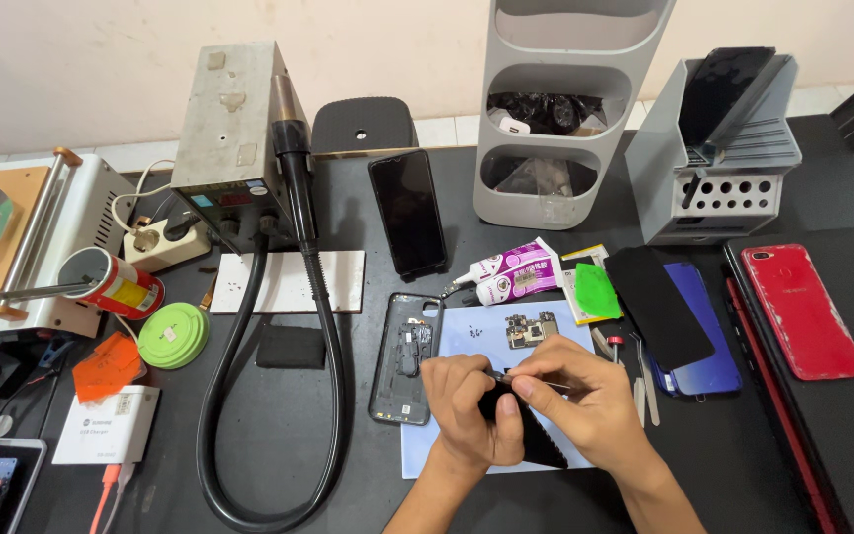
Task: The person removes a protective film from a smartphone screen and compares it with another screen. They then use a metal tool to scrape adhesive residue from the back of a screen assembly.
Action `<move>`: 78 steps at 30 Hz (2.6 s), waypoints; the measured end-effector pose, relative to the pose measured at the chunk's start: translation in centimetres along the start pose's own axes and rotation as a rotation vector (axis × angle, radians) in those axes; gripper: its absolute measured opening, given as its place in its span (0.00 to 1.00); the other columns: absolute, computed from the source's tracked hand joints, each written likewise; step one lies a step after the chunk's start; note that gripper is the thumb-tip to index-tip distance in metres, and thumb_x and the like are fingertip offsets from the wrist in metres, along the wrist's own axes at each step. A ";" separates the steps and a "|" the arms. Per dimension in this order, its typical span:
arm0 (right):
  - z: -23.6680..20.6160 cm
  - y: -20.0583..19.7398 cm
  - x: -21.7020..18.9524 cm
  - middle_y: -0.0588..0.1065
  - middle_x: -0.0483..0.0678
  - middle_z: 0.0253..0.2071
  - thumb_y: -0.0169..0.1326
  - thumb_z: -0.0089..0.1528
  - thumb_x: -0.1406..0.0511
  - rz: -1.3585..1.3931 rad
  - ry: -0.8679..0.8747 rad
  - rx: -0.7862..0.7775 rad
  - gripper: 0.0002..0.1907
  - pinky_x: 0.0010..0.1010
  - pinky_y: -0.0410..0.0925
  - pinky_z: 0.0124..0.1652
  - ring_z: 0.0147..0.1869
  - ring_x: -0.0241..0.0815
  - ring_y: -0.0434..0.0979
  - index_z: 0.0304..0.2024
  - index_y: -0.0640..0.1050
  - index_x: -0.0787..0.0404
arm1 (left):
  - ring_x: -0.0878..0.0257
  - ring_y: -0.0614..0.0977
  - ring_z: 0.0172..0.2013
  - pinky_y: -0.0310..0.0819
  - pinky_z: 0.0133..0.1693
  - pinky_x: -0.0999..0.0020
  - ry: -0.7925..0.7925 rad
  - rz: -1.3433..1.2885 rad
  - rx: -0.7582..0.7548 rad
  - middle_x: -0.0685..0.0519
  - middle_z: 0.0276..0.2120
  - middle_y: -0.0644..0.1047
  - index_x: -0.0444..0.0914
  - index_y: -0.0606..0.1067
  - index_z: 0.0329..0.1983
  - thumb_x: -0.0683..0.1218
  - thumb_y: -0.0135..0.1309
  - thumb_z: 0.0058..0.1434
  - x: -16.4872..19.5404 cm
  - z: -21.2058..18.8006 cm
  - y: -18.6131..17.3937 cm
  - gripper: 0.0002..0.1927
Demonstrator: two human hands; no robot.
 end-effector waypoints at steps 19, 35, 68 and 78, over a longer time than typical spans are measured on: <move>-0.2 0.3 0.1 0.77 0.49 0.36 0.59 0.61 0.72 0.011 0.020 -0.021 0.05 0.27 0.72 0.41 0.39 0.37 0.78 0.38 0.83 0.69 | 0.55 0.71 0.35 0.59 0.44 0.55 -0.021 -0.015 -0.036 0.49 0.36 0.72 0.38 0.66 0.45 0.43 0.51 0.60 0.2 0.1 -0.2 0.12; -1.5 1.4 -2.6 0.78 0.52 0.38 0.61 0.57 0.77 -0.308 -0.390 0.270 0.09 0.26 0.71 0.40 0.40 0.41 0.79 0.41 0.79 0.70 | 0.54 0.69 0.37 0.55 0.47 0.54 -0.150 0.051 -0.021 0.47 0.37 0.70 0.38 0.66 0.45 0.50 0.44 0.58 -1.5 -0.3 -0.3 0.16; -2.0 4.3 -5.2 0.74 0.51 0.34 0.67 0.53 0.79 -0.763 -0.873 0.363 0.16 0.34 0.73 0.34 0.35 0.49 0.79 0.41 0.76 0.69 | 0.55 0.70 0.39 0.57 0.46 0.57 -0.297 -0.035 -0.065 0.48 0.38 0.71 0.36 0.68 0.46 0.35 0.44 0.53 -1.8 0.7 0.1 0.16; -1.8 4.2 -5.1 0.74 0.50 0.33 0.67 0.52 0.80 -0.658 -0.738 0.339 0.14 0.31 0.71 0.32 0.35 0.46 0.78 0.38 0.77 0.69 | 0.55 0.70 0.38 0.58 0.46 0.58 -0.303 -0.064 -0.044 0.48 0.38 0.71 0.35 0.67 0.44 0.39 0.45 0.53 -1.7 0.7 -0.1 0.14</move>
Point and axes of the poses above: each hand's wrist, its own z-axis towards the middle knuckle, its own y-axis out of the palm, x = y × z, the point moved 7 cm from there along z, towards the middle knuckle
